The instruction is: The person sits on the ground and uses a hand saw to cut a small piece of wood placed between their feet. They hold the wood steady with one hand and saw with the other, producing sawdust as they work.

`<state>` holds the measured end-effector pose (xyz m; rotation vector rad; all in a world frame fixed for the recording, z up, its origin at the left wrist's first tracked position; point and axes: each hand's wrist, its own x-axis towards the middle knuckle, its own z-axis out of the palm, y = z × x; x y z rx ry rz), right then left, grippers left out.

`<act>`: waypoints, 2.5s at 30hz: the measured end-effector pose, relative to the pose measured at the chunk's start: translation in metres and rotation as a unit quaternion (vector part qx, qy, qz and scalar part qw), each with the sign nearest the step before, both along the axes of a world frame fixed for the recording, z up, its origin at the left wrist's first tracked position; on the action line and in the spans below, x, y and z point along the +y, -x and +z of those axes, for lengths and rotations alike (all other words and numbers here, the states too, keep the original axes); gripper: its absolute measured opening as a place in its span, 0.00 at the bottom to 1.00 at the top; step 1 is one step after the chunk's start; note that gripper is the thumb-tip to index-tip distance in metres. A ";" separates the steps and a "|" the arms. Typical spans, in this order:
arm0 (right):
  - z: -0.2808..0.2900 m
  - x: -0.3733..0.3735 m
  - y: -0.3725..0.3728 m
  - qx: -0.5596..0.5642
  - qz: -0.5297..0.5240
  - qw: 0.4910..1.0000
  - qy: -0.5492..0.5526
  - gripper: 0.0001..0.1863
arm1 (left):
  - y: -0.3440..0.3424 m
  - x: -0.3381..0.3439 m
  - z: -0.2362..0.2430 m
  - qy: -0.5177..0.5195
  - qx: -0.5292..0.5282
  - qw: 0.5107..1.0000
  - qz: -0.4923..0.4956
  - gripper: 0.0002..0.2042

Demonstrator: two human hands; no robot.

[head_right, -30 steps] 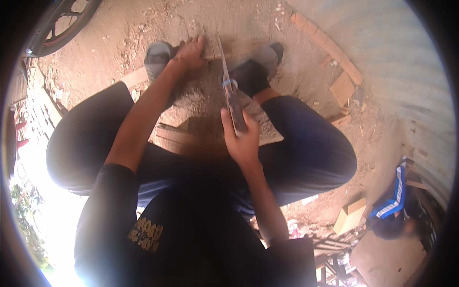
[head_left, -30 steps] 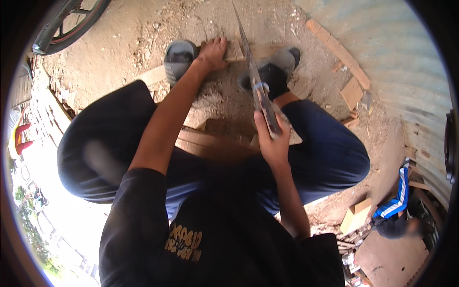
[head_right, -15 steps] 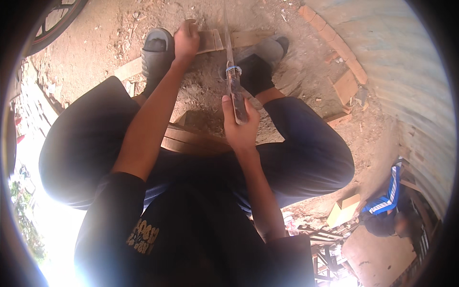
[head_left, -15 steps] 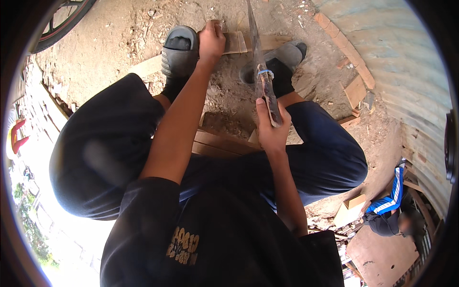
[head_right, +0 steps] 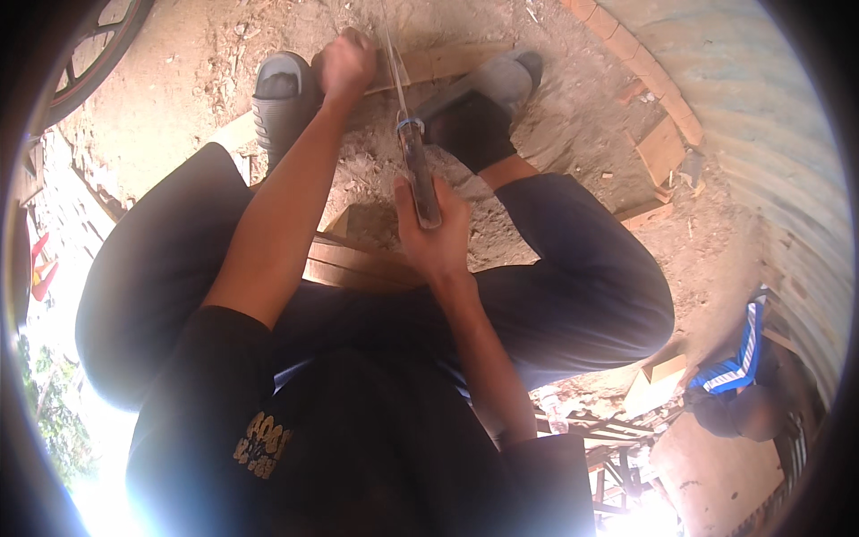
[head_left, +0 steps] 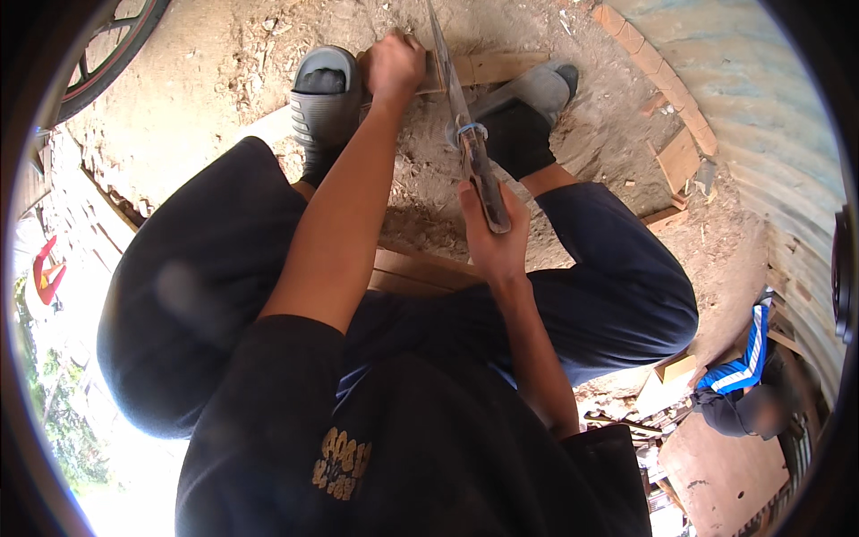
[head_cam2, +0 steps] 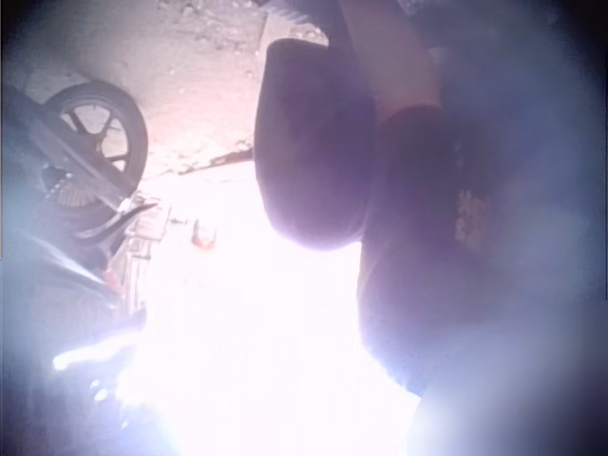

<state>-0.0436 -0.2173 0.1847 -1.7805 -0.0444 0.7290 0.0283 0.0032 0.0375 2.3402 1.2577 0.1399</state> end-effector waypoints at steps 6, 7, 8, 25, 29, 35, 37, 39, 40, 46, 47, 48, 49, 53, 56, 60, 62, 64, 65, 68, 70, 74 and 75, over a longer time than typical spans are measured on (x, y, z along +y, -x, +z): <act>-0.002 0.003 0.006 -0.028 0.010 0.999 -0.012 0.09 | -0.001 0.003 0.000 -0.052 0.029 0.998 -0.035 0.16; 0.001 0.005 0.006 -0.019 0.008 1.000 -0.018 0.09 | 0.000 0.004 0.000 -0.064 0.052 0.996 -0.038 0.15; 0.001 0.006 0.007 -0.031 0.013 0.999 -0.010 0.10 | -0.001 0.005 -0.001 -0.075 0.072 0.994 -0.041 0.15; 0.040 -0.039 0.052 -0.012 0.028 0.998 0.059 0.12 | -0.018 0.006 -0.022 -0.088 0.025 0.996 -0.005 0.17; 0.067 -0.038 0.047 0.015 0.057 0.994 0.097 0.07 | -0.015 0.005 -0.013 -0.106 0.017 0.994 -0.005 0.24; 0.070 -0.022 0.036 -0.025 0.039 0.996 0.077 0.06 | -0.017 0.008 -0.010 -0.037 0.053 0.998 0.001 0.25; 0.090 -0.055 0.072 -0.022 0.023 0.994 0.102 0.07 | -0.018 0.008 -0.006 -0.046 0.064 0.997 0.002 0.25; 0.086 -0.063 0.075 -0.007 0.025 0.995 0.095 0.07 | -0.023 0.008 -0.006 -0.052 0.062 0.997 0.009 0.25; 0.080 -0.055 0.065 0.011 0.039 0.996 0.076 0.08 | -0.021 0.014 -0.008 -0.050 0.060 0.997 0.018 0.24; 0.086 -0.061 0.071 -0.004 0.029 0.996 0.090 0.08 | -0.021 0.013 -0.019 -0.047 0.062 0.997 -0.002 0.23; 0.092 -0.067 0.075 -0.003 0.031 0.995 0.092 0.08 | -0.019 0.011 -0.018 -0.051 0.067 0.996 -0.002 0.23; 0.100 -0.070 0.077 -0.004 0.032 0.995 0.093 0.08 | -0.020 0.011 -0.018 -0.052 0.068 0.996 0.010 0.23; 0.099 -0.070 0.075 -0.005 0.035 0.996 0.087 0.08 | -0.022 0.011 -0.017 -0.052 0.069 0.996 0.022 0.23; 0.062 -0.042 0.048 0.005 0.029 0.998 0.056 0.07 | -0.023 0.017 -0.019 -0.080 0.052 0.995 0.017 0.23; 0.085 -0.067 0.067 -0.010 0.034 0.996 0.082 0.07 | -0.018 0.015 -0.026 -0.079 0.059 0.995 0.005 0.23; 0.102 -0.078 0.076 0.004 0.010 0.995 0.095 0.05 | -0.022 0.018 -0.028 -0.101 0.059 0.993 -0.002 0.22; 0.073 -0.051 0.052 -0.014 0.036 0.996 0.074 0.04 | -0.022 0.021 -0.026 -0.074 0.059 0.995 -0.003 0.22; 0.066 -0.046 0.041 -0.025 0.047 0.996 0.068 0.05 | -0.029 0.022 -0.026 -0.056 0.063 0.996 -0.007 0.22; 0.070 -0.049 0.044 -0.025 0.047 0.996 0.069 0.05 | -0.033 0.027 -0.028 -0.055 0.070 0.996 -0.009 0.22; 0.096 -0.071 0.065 -0.023 0.029 0.995 0.093 0.08 | -0.031 0.030 -0.029 -0.043 0.086 0.995 -0.022 0.23; 0.095 -0.068 0.061 -0.024 0.032 0.995 0.092 0.08 | -0.031 0.035 -0.031 -0.038 0.093 0.995 -0.027 0.23; 0.067 -0.042 0.040 -0.003 0.043 0.997 0.070 0.06 | -0.038 0.040 -0.027 -0.027 0.119 0.992 -0.038 0.24; 0.066 -0.038 0.039 0.006 0.037 0.997 0.068 0.06 | -0.038 0.040 -0.026 -0.028 0.121 0.991 -0.041 0.24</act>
